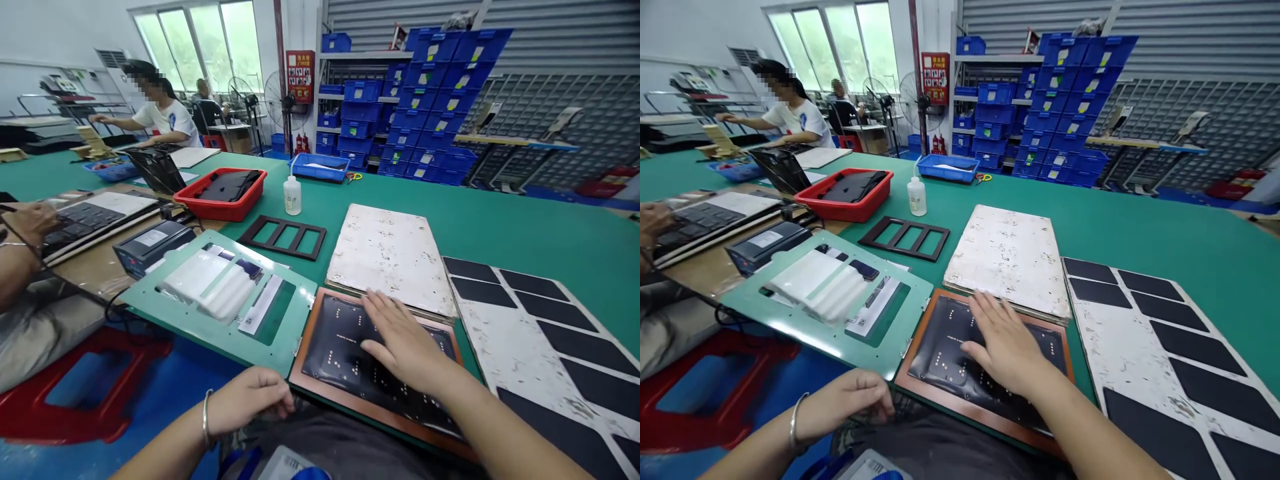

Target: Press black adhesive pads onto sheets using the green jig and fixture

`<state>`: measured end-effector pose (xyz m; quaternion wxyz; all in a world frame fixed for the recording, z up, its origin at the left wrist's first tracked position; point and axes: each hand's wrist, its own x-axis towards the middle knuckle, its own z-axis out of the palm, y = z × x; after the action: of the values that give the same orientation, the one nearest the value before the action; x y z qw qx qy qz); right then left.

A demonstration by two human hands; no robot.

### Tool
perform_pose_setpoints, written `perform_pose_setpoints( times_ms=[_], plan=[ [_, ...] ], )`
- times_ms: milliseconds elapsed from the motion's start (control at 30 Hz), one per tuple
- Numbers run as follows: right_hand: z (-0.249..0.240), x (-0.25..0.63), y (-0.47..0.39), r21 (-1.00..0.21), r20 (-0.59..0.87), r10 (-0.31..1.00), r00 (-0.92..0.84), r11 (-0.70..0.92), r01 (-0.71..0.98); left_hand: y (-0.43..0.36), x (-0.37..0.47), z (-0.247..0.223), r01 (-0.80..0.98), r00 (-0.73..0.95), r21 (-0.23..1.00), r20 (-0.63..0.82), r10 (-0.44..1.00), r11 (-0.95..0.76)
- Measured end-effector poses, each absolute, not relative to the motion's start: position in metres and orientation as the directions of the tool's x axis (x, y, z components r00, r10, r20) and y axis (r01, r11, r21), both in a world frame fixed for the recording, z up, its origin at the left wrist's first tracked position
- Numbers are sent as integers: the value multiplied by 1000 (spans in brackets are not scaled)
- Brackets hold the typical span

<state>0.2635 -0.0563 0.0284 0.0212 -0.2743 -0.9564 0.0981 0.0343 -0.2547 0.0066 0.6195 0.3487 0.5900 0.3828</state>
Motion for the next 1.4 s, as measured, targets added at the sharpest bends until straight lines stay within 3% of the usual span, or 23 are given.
perform_pose_setpoints(
  times_ms=[133,200,333,467,567,700,867,1000,1133,1300,1400],
  plan=[
    [8,219,-72,-281,-94,391,-915,872,402,-224,54,23,-288,-161,912,-347,924,293],
    [-3,213,-75,-298,-146,361,-921,872,389,-210,59,24,-398,-245,874,-396,885,280],
    [0,215,-71,-371,-154,347,-925,847,380,-195,61,19,-535,-217,787,-479,851,307],
    [13,202,-66,-462,-15,519,-855,754,466,-193,59,15,-551,-202,780,-468,861,295],
    [12,183,-67,-404,6,645,-764,700,589,-191,60,14,-543,-192,794,-433,881,272],
    [3,168,-70,-286,-36,690,-723,686,669,-188,63,13,-536,-198,803,-421,885,262],
    [-2,168,-74,-291,-23,712,-702,667,686,-191,65,11,-550,-244,799,-432,868,243],
    [-3,168,-71,-355,-41,722,-691,636,686,-191,62,13,-475,-297,842,-426,854,255],
    [8,175,-64,-526,11,765,-645,553,647,-177,58,18,-220,-397,946,-311,864,240],
    [29,219,-74,-750,114,769,-629,482,452,-151,64,19,-38,-158,888,-458,875,458],
    [32,260,-99,-880,47,681,-731,375,292,-142,68,19,67,-102,840,-531,841,539]
  ],
)
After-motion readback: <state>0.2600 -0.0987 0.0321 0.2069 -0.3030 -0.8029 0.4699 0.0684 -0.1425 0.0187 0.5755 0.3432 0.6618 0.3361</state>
